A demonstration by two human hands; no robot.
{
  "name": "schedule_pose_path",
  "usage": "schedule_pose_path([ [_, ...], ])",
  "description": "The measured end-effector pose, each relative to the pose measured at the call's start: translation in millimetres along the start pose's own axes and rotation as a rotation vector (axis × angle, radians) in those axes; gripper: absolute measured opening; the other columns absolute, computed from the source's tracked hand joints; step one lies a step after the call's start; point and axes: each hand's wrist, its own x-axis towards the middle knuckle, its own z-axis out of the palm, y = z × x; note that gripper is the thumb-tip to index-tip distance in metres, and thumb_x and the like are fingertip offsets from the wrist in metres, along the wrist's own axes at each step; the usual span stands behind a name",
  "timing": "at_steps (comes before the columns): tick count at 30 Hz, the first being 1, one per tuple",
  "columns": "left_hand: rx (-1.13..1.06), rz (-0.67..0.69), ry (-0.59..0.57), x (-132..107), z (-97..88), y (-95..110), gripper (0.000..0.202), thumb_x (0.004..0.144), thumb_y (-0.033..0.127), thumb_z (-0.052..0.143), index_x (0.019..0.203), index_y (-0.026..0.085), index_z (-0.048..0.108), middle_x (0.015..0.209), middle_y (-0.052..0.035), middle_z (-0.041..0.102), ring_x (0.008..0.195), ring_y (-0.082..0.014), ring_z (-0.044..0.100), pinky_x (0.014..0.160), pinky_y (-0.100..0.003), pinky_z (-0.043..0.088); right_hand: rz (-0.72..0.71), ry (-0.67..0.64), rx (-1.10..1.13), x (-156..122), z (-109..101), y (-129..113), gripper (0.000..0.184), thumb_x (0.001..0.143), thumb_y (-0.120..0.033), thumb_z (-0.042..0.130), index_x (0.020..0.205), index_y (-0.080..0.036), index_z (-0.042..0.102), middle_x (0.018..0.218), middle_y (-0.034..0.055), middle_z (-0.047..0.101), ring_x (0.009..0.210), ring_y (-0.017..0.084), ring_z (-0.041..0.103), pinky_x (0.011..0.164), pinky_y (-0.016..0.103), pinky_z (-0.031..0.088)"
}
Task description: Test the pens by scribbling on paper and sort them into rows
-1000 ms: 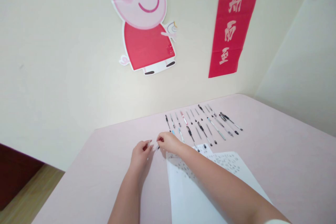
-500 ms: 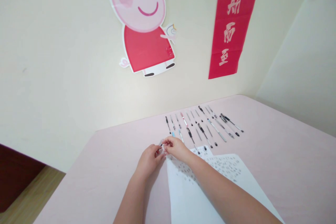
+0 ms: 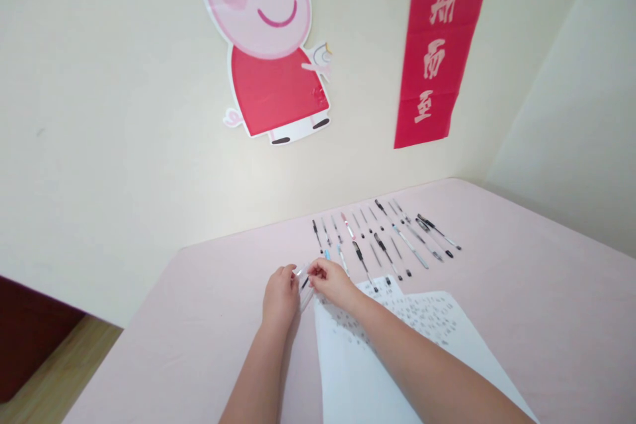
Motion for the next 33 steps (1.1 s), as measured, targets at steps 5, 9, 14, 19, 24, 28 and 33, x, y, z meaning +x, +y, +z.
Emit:
schedule_pose_path([
  [5, -0.674, -0.173, 0.106, 2, 2.7, 4, 0.034, 0.075, 0.027, 0.052, 0.109, 0.019, 0.057, 0.084, -0.0028, 0.059, 0.077, -0.0156, 0.058, 0.076, -0.033, 0.047, 0.037, 0.117, 0.066, -4, -1, -11, 0.003, 0.070, -0.018, 0.054, 0.073, -0.019, 0.053, 0.066, -0.0023, 0.056, 0.057, 0.012, 0.053, 0.045, 0.020, 0.043],
  [9, -1.296, -0.362, -0.020, -1, 1.2, 15, 0.028, 0.073, 0.030, 0.062, 0.099, 0.021, 0.057, 0.080, 0.0013, 0.061, 0.072, -0.0096, 0.060, 0.077, -0.028, 0.049, -0.100, 0.160, 0.011, -8, -2, -20, 0.004, 0.072, -0.023, 0.056, 0.072, -0.019, 0.054, 0.070, -0.0011, 0.056, 0.061, 0.012, 0.053, 0.050, 0.021, 0.044],
  [14, -1.549, -0.430, -0.078, -5, -1.1, 25, 0.012, 0.073, 0.020, 0.064, 0.082, 0.019, 0.058, 0.079, 0.0022, 0.063, 0.075, -0.0069, 0.062, 0.080, -0.020, 0.050, -0.187, 0.189, -0.003, -12, -2, -29, 0.006, 0.075, -0.023, 0.056, 0.072, -0.019, 0.054, 0.068, -0.0013, 0.055, 0.062, 0.012, 0.053, 0.055, 0.022, 0.044],
  [19, -1.671, -0.482, -0.075, -7, 1.2, 25, 0.011, 0.072, 0.011, 0.065, 0.079, 0.018, 0.059, 0.077, 0.0022, 0.065, 0.070, -0.0061, 0.064, 0.072, -0.015, 0.053, -0.213, 0.189, -0.039, -14, 0, -30, 0.003, 0.075, -0.020, 0.055, 0.073, -0.017, 0.056, 0.070, 0.0002, 0.058, 0.064, 0.013, 0.055, 0.056, 0.022, 0.043],
  [24, -1.785, -0.545, -0.068, -7, 3.0, 24, 0.010, 0.074, 0.005, 0.061, 0.077, 0.015, 0.062, 0.076, -0.0006, 0.067, 0.070, -0.0075, 0.065, 0.070, -0.016, 0.054, -0.292, 0.187, -0.100, -14, -1, -25, 0.007, 0.077, -0.017, 0.055, 0.078, -0.017, 0.062, 0.077, 0.0027, 0.061, 0.071, 0.014, 0.058, 0.060, 0.023, 0.045],
  [28, -1.846, -0.569, -0.035, -6, 4.7, 24, 0.011, 0.076, 0.002, 0.058, 0.076, 0.012, 0.063, 0.074, -0.0036, 0.068, 0.068, -0.0093, 0.066, 0.068, -0.018, 0.055, -0.350, 0.197, -0.109, -14, -1, -21, 0.009, 0.077, -0.016, 0.056, 0.081, -0.018, 0.063, 0.080, 0.0027, 0.062, 0.071, 0.014, 0.058, 0.061, 0.023, 0.046],
  [33, -1.870, -0.576, -0.047, -7, 5.9, 24, 0.009, 0.074, 0.003, 0.061, 0.078, 0.010, 0.064, 0.077, -0.0051, 0.069, 0.069, -0.0103, 0.065, 0.067, -0.019, 0.055, -0.336, 0.212, -0.069, -14, 2, -20, 0.014, 0.076, -0.014, 0.058, 0.088, -0.019, 0.062, 0.080, 0.0016, 0.062, 0.071, 0.013, 0.058, 0.060, 0.023, 0.047],
])
